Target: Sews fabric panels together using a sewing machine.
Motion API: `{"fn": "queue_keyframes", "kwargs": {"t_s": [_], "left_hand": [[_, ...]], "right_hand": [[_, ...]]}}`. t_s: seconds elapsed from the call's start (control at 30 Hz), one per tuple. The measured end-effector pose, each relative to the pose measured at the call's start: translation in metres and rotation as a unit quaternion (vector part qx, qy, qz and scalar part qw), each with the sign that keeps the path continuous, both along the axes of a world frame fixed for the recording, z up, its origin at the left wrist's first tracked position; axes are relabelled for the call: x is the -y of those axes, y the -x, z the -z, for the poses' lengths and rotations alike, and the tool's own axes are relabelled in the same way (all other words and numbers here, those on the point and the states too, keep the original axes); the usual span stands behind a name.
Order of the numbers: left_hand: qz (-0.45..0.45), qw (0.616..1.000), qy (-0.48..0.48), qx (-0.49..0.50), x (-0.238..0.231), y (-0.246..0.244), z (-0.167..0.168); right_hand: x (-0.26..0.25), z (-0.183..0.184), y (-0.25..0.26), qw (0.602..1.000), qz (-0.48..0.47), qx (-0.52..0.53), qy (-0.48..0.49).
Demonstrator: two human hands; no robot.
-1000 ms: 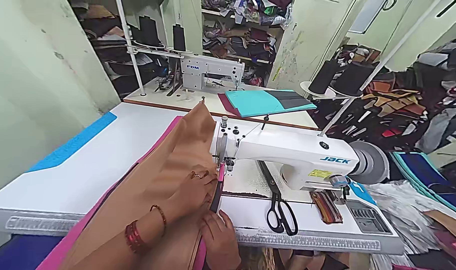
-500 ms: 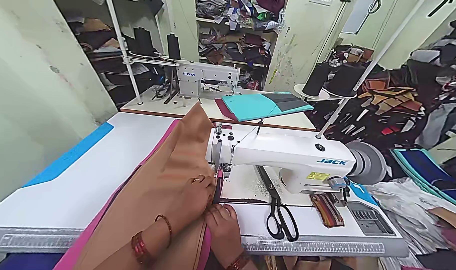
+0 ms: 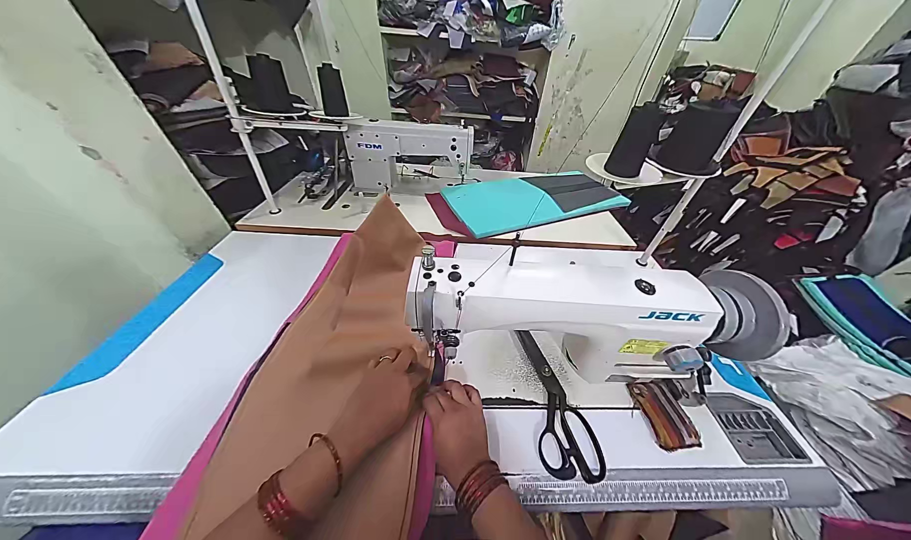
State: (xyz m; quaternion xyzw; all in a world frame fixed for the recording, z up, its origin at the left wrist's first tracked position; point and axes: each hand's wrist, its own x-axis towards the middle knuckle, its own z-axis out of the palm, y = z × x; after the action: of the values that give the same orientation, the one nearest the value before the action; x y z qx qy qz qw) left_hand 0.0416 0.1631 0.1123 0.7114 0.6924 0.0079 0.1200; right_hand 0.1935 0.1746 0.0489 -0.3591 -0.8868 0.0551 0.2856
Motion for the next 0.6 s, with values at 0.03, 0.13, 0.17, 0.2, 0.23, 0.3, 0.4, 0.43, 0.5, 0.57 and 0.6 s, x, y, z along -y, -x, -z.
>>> {"fn": "queue_keyframes", "kwargs": {"t_s": [0.03,0.13,0.17,0.2,0.23,0.3,0.4,0.43,0.5,0.57,0.6], "left_hand": [[-0.007,1.0,0.016,-0.007,-0.004,-0.001,-0.002],[-0.019,1.0,0.013,-0.005,-0.012,-0.001,0.0],[-0.019,1.0,-0.001,-0.002,-0.013,-0.001,0.003],[-0.018,1.0,-0.013,0.0,-0.013,-0.002,0.004],[-0.022,1.0,-0.009,0.003,-0.015,-0.002,0.004],[-0.034,0.999,-0.001,0.011,-0.017,-0.003,0.004],[-0.048,0.999,-0.007,0.021,-0.021,-0.003,0.006],[-0.056,0.998,-0.014,0.026,-0.022,-0.004,0.007],[-0.069,0.996,-0.039,0.037,-0.022,-0.004,0.013],[-0.076,0.994,-0.056,0.057,-0.02,-0.003,0.015],[-0.071,0.992,-0.07,0.081,-0.016,-0.001,0.018]], "right_hand": [[-0.003,-0.001,0.001,1.0,0.0,0.006,0.007],[-0.011,-0.005,0.002,0.999,-0.002,0.018,0.033],[-0.013,-0.007,0.003,0.998,-0.003,0.025,0.05],[-0.016,-0.011,0.003,0.997,-0.006,0.035,0.074],[-0.019,-0.014,0.004,0.994,-0.009,0.045,0.098],[-0.024,-0.016,0.005,0.992,-0.013,0.046,0.119],[-0.031,-0.021,0.009,0.988,-0.002,0.056,0.142],[-0.033,-0.022,0.01,0.987,0.003,0.058,0.148],[-0.035,-0.023,0.011,0.985,0.007,0.067,0.158],[-0.037,-0.022,0.012,0.985,0.004,0.072,0.156],[-0.037,-0.019,0.009,0.985,-0.002,0.069,0.16]]}}
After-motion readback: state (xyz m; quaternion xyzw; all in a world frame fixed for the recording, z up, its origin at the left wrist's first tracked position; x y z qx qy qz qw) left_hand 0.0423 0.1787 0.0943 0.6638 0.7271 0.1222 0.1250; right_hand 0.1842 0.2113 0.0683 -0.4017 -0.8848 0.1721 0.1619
